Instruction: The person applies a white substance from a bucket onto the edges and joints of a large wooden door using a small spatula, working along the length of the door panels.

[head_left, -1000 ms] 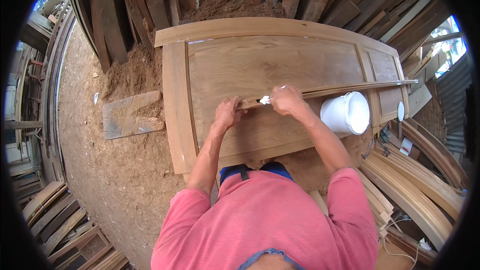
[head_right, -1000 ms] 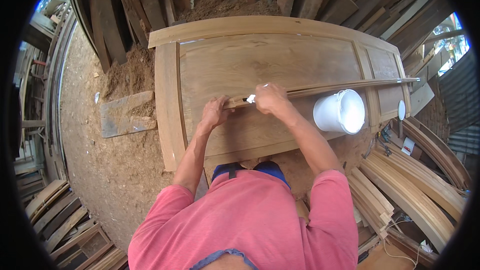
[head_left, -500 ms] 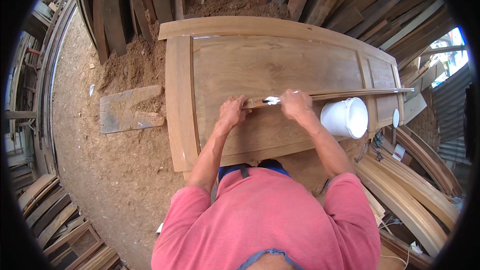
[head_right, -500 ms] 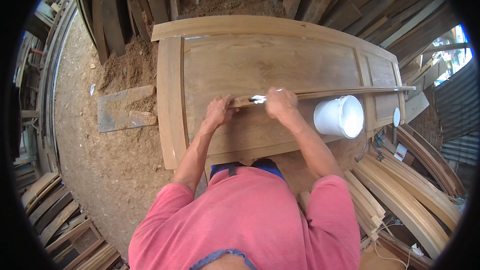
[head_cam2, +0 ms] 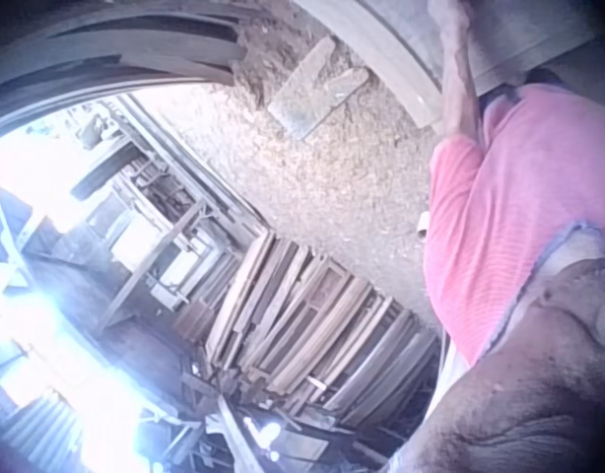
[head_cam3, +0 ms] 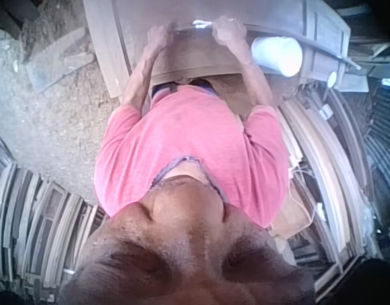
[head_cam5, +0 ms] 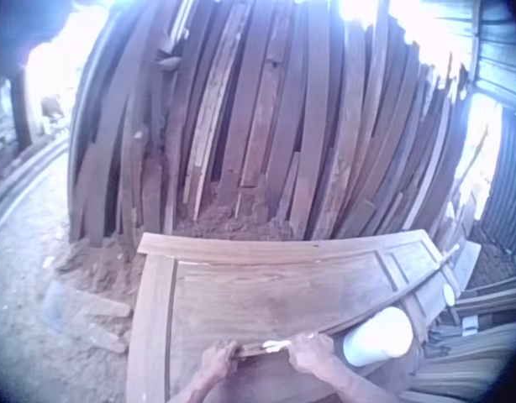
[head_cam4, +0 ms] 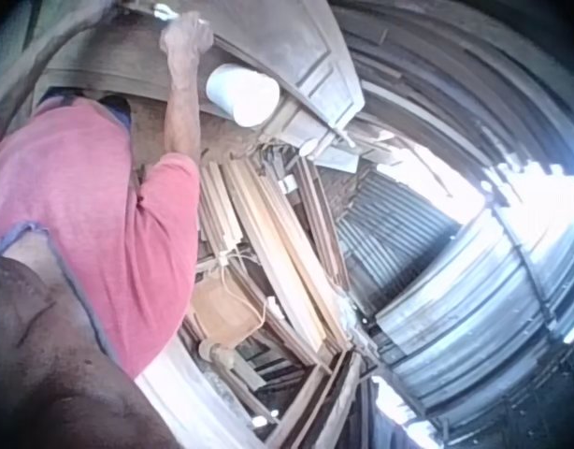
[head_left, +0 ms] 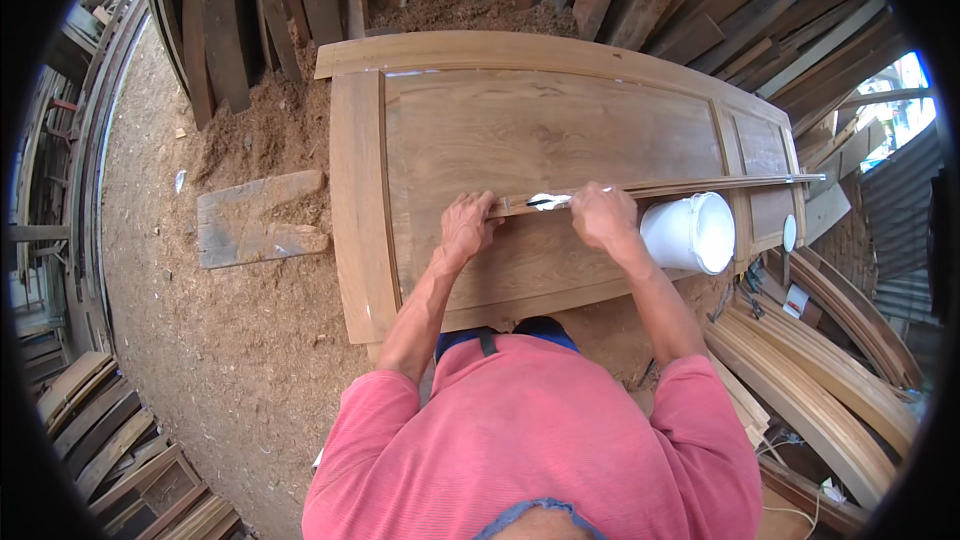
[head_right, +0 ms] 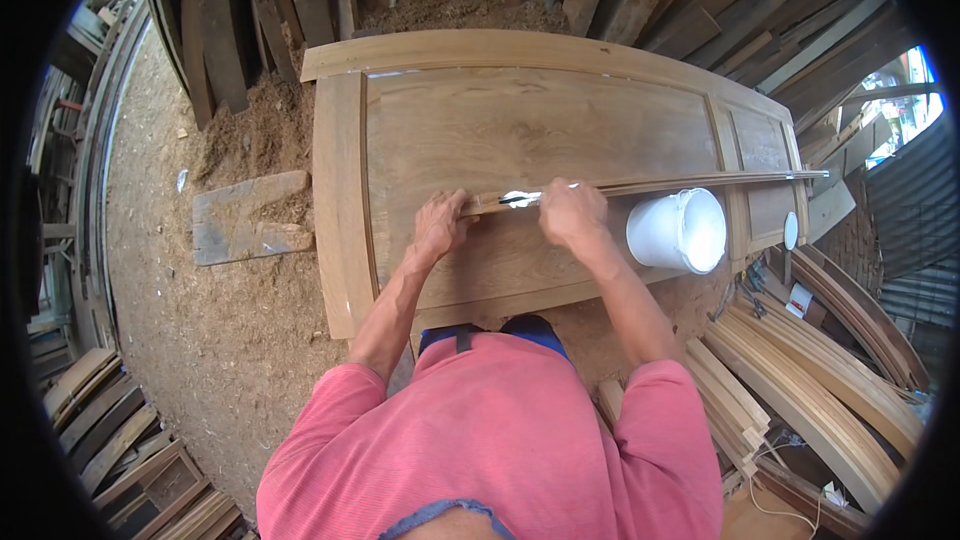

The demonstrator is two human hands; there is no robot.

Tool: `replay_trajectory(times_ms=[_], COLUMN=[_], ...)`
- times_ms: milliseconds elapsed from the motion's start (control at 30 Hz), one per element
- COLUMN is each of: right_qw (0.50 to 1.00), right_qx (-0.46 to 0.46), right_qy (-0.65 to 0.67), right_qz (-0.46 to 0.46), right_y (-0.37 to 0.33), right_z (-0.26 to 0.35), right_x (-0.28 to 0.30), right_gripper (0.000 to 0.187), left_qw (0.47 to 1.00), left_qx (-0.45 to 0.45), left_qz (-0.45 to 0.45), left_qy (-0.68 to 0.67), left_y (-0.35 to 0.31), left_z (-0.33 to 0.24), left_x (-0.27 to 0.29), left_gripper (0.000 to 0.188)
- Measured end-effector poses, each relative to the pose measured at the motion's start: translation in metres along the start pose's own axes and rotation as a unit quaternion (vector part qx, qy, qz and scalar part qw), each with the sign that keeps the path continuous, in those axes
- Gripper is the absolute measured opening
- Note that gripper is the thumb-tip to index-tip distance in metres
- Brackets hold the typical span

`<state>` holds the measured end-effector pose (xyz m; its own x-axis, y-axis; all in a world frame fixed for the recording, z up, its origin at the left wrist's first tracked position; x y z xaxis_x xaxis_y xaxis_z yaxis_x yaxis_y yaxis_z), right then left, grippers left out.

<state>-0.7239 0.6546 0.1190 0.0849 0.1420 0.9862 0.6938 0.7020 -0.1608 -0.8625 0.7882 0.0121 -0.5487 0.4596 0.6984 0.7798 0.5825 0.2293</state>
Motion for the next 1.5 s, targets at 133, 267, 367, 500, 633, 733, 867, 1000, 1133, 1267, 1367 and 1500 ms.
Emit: replay_trajectory(times_ms=[133,267,367,500,633,733,867,1000,1133,1267,1367,1500], right_qw=[0.998,0.998,0.998,0.996,0.99,0.986,0.997,0.999,0.995,0.997,0.994,0.995], right_qx=[-0.016,-0.036,-0.039,-0.037,-0.032,-0.008,-0.034,-0.011,-0.005,-0.028,0.032,0.022], right_qy=[0.056,0.022,0.022,0.076,0.134,0.165,0.064,0.029,0.096,0.052,0.069,0.044], right_qz=[-0.013,-0.036,-0.054,0.017,-0.009,0.016,-0.011,0.012,0.037,0.039,0.074,0.083], right_y=[-0.01,-0.003,-0.008,-0.017,-0.022,-0.028,-0.028,-0.018,-0.008,-0.004,0.007,0.001], right_z=[0.016,-0.02,-0.028,-0.02,-0.012,0.014,-0.004,0.0,0.025,0.007,0.026,0.024], right_x=[-0.016,-0.007,0.031,0.016,-0.014,-0.007,-0.002,-0.021,-0.026,-0.004,-0.007,-0.017], right_gripper=[0.022,0.029,0.029,0.028,0.027,0.028,0.025,0.02,0.019,0.019,0.015,0.016], left_qw=[1.0,1.0,1.0,1.0,0.999,0.999,0.999,0.998,0.998,0.998,0.997,0.997], left_qx=[-0.019,-0.024,-0.018,-0.015,-0.031,-0.05,-0.044,-0.053,-0.054,-0.056,-0.062,-0.065], left_qz=[-0.006,-0.009,-0.011,-0.017,-0.013,-0.022,-0.028,-0.026,-0.033,-0.031,-0.04,-0.035], left_qy=[-0.011,-0.007,0.0,-0.003,0.006,0.008,0.013,0.009,0.003,0.003,-0.004,0.005], left_y=[-0.003,-0.004,-0.004,-0.005,-0.006,-0.009,-0.009,-0.008,-0.008,-0.006,-0.008,-0.007], left_z=[-0.007,-0.008,-0.006,-0.004,-0.009,-0.011,-0.01,-0.017,-0.014,-0.015,-0.016,-0.017], left_x=[-0.004,-0.004,-0.002,-0.002,-0.006,-0.003,0.0,0.0,0.001,0.003,0.002,0.002], left_gripper=[0.034,0.035,0.035,0.036,0.036,0.037,0.037,0.037,0.037,0.036,0.035,0.034])
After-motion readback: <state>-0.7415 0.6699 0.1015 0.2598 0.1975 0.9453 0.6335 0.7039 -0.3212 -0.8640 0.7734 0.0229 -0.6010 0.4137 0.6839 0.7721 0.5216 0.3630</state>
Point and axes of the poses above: each hand's wrist, its own y-axis towards the middle knuckle, its own x-axis out of the back of the hand, z = x × y, the point moved 10 cm from there along y, towards the middle knuckle, and after that the axes turned 15 degrees about -z, right-handed, at the moved point
